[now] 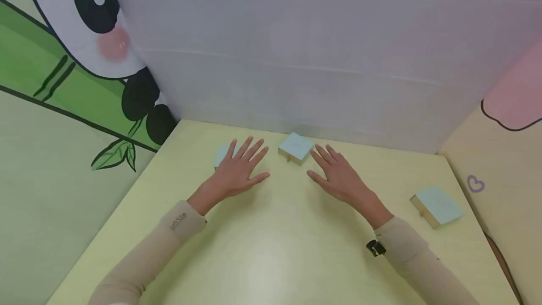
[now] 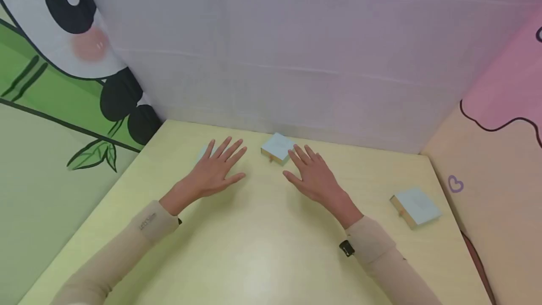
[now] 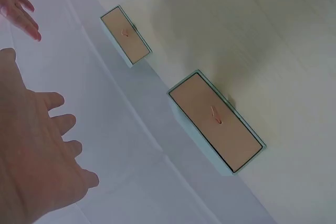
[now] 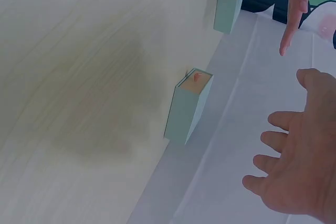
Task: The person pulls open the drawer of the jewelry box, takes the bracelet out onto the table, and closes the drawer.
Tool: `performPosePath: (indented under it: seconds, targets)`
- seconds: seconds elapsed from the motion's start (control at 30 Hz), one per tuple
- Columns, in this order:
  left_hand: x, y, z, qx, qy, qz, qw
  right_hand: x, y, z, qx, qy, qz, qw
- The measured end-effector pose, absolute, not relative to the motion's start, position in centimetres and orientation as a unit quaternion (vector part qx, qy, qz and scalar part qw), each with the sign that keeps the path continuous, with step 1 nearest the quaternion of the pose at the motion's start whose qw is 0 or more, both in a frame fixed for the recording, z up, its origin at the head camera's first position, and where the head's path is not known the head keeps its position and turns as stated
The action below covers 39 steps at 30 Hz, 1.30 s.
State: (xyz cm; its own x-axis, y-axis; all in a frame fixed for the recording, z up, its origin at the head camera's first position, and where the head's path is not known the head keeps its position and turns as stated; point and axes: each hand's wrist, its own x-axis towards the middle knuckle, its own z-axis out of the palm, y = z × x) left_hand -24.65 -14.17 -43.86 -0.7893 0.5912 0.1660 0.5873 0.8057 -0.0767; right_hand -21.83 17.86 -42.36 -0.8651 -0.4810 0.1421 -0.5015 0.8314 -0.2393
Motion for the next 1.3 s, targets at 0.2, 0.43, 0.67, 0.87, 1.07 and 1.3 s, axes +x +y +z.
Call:
performPosePath:
  seconds: [0.2,0.43,0.67,0.87,1.07,1.3]
  targets:
    - [-24.4,-15.2,-44.1,-0.302,-0.950,0.011,0.085,-21.6,17.0,-42.8,0.264,-0.953,0.145,0.032]
    - [-23.9,-16.2,-44.9,-0.294,-0.952,0.006,0.090,-21.3,16.1,-43.2,0.261,-0.952,0.157,0.021]
    - [-23.1,-17.8,-45.5,-0.270,-0.959,0.011,0.083,-21.4,14.6,-43.8,0.276,-0.948,0.153,0.032]
    - [-22.7,-19.4,-45.8,-0.257,-0.962,0.005,0.089,-21.3,13.2,-44.2,0.280,-0.947,0.157,0.025]
    - [-22.6,-20.1,-45.9,-0.247,-0.966,0.010,0.072,-21.3,11.8,-44.6,0.288,-0.945,0.156,0.020]
    - [-22.9,-21.2,-45.9,-0.237,-0.969,0.006,0.065,-21.4,10.5,-44.6,0.294,-0.944,0.149,0.015]
